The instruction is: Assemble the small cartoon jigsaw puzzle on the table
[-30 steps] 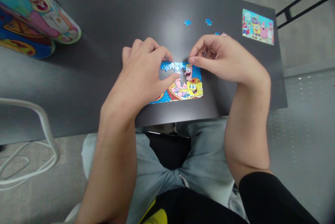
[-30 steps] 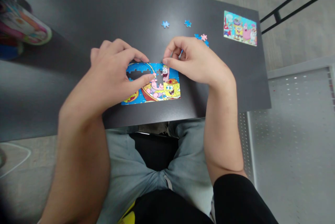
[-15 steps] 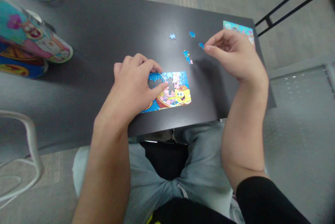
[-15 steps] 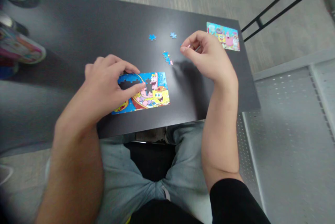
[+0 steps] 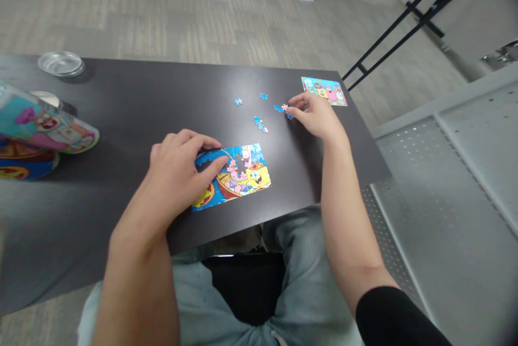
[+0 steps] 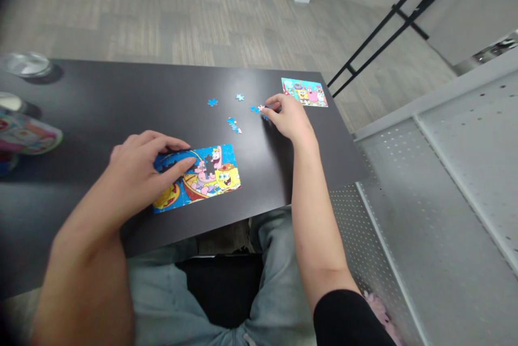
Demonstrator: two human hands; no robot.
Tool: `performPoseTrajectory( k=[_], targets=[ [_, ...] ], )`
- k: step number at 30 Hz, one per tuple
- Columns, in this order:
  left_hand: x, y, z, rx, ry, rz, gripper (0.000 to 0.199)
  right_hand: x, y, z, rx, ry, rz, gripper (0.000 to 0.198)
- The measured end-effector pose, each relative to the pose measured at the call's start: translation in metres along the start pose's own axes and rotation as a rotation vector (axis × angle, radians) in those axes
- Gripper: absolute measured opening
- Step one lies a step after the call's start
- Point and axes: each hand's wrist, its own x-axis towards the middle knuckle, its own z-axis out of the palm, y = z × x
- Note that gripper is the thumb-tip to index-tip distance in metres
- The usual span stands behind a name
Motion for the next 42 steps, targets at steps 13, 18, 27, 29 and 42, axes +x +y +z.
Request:
performPoseTrajectory(
  k=[13,18,27,29,42],
  targets=[
    [-0.001,-0.011,-0.005,-0.016,0.053,0.003,0.041,-0.013,-0.056,0.006,-0.061,-0.335,-0.149,0.019],
    [-0.002,-0.015,-0.004,-0.011,0.071,0.028,0.04,-0.016,-0.065,0.005,-0.075,-0.387,-0.162,0.008],
    [-0.004,-0.017,-0.005,-0.013,0.057,0.016,0.036,-0.013,-0.064,0.026,-0.122,-0.188,-0.175,0.011],
    [-0.004,-0.017,-0.006,-0.018,0.058,0.015,0.037,-0.013,-0.066,0.029,-0.122,-0.203,-0.184,0.008],
    [-0.005,-0.014,-0.011,-0.063,0.06,0.016,0.027,-0.015,-0.071,0.025,-0.083,-0.251,-0.15,0.019]
  ],
)
